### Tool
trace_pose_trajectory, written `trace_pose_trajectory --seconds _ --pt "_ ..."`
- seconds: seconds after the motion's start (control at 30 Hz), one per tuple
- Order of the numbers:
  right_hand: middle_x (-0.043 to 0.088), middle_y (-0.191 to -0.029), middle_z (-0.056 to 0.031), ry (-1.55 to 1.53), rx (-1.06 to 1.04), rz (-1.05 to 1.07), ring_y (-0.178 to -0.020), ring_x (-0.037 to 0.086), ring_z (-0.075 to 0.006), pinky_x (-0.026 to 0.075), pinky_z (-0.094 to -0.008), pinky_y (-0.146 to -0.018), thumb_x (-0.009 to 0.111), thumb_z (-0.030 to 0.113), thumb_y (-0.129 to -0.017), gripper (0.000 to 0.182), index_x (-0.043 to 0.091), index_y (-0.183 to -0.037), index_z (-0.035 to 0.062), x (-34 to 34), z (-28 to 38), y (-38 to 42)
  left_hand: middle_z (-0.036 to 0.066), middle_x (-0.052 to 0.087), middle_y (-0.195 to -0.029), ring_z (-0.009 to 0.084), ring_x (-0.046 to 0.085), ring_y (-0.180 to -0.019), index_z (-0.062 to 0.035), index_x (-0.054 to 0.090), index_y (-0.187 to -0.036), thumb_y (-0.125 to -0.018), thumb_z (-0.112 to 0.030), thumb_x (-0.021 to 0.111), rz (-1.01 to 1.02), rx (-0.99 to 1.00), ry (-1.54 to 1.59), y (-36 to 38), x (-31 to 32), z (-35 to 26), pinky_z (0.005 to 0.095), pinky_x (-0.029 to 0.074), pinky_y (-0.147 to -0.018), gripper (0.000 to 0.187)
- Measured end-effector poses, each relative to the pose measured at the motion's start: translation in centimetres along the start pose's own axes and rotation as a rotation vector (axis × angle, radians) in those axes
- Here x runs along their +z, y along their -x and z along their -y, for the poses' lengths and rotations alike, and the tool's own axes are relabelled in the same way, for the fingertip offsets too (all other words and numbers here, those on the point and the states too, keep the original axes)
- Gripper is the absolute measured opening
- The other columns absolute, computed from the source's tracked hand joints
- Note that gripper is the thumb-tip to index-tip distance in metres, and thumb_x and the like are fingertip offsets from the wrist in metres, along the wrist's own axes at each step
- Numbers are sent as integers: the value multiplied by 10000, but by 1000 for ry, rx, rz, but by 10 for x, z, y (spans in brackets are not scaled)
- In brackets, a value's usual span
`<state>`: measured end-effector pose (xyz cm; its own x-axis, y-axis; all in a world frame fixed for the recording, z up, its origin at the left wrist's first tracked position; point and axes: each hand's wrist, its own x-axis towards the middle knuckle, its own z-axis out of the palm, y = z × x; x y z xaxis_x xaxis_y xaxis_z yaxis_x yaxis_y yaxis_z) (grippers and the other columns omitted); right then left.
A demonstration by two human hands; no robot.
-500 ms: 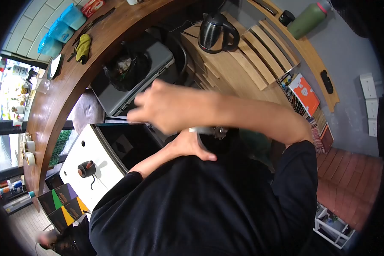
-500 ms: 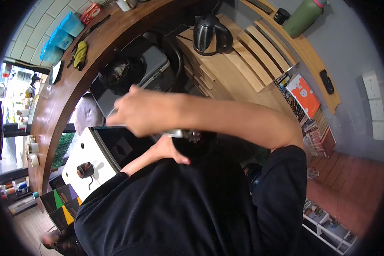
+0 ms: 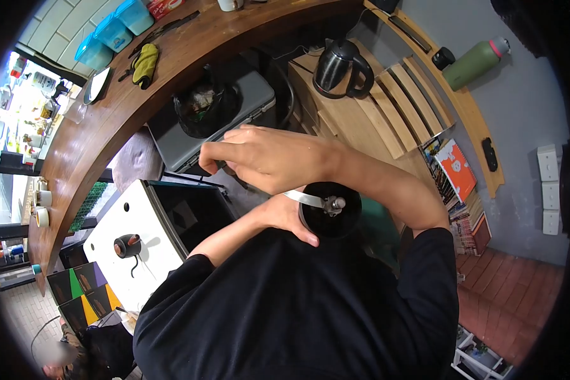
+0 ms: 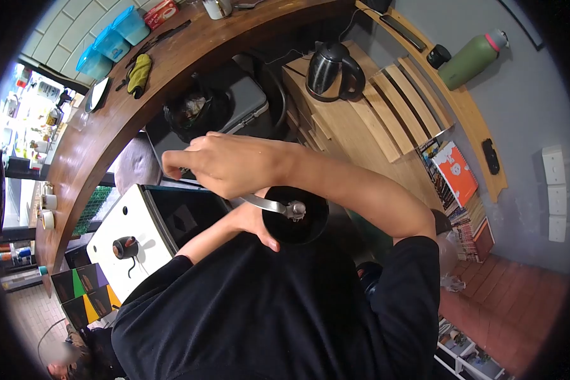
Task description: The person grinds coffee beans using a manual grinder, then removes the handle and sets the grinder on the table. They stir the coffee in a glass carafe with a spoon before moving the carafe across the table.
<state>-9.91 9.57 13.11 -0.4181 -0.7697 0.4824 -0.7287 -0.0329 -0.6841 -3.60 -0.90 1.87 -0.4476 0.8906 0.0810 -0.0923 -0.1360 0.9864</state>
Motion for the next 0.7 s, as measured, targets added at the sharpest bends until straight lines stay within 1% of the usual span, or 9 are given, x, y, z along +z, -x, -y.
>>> trace_pose_trajectory --seconds 0.07,0.13,0.2,0.33,0.47,0.57,0.6,0.67,0.7 --pt "660 -934 -218 -42 61 62 -894 645 -418 483 -491 -817 456 -22 -859 268 515 -1116 19 -1 -6 2 115 556 -1339 239 513 -1264 9 452 -1402 -543 -409 984 -66 -10 112 3 11 11 395 418 -1089 1094" --pt "613 -905 -165 -171 169 56 -853 598 -367 467 -449 -807 443 8 -938 130 504 -1053 12 0 -16 9 128 544 -1345 244 507 -1272 27 425 -1410 -489 -475 982 -163 -72 279 8 18 16 408 414 -1091 1188" --pt "600 -888 -163 -149 172 -8 -847 599 -353 465 -444 -798 436 16 -945 113 496 -1041 10 -6 -26 19 134 544 -1328 240 513 -1261 41 413 -1406 -448 -534 975 -209 -55 226 22 21 10 417 393 -1109 1251" --pt "476 -788 -123 -65 381 -140 -705 475 -253 415 -372 -688 421 63 -975 70 470 -985 15 -22 -42 65 107 582 -1271 198 550 -1203 29 460 -1356 -503 -525 955 -200 -46 331 35 12 20 371 421 -1077 1131" --pt "434 -762 -99 13 336 -298 -662 422 -214 387 -352 -648 413 40 -963 51 463 -970 32 -10 -40 104 77 661 -1092 172 638 -1014 19 530 -1291 -563 -649 888 -163 -10 209 33 17 19 332 503 -948 1051" --pt "418 -762 -70 -62 528 -362 -685 412 -149 358 -310 -618 390 -28 -923 95 450 -971 28 -2 -46 151 105 638 -1190 203 607 -1126 30 499 -1343 -597 -647 881 -286 -149 643 44 17 34 352 477 -998 1077" --pt "418 -762 -70 -61 526 -367 -685 412 -149 358 -310 -618 390 -28 -923 95 450 -971 28 -3 -39 165 105 638 -1190 203 607 -1126 30 499 -1343 -597 -647 881 -283 -152 638 40 15 31 352 477 -998 1077" --pt "489 -796 -131 -34 676 -476 -743 469 -285 401 -359 -687 448 -44 -878 104 470 -959 17 8 -18 189 124 605 -1264 226 566 -1204 32 477 -1373 -614 -627 883 -429 -110 397 41 22 23 380 439 -1055 1084" --pt "489 -796 -131 -60 702 -477 -743 469 -285 401 -359 -687 448 -44 -878 104 470 -959 17 17 -1 195 120 585 -1301 222 542 -1237 26 465 -1390 -614 -623 886 -380 -137 317 44 19 22 387 409 -1087 1095"
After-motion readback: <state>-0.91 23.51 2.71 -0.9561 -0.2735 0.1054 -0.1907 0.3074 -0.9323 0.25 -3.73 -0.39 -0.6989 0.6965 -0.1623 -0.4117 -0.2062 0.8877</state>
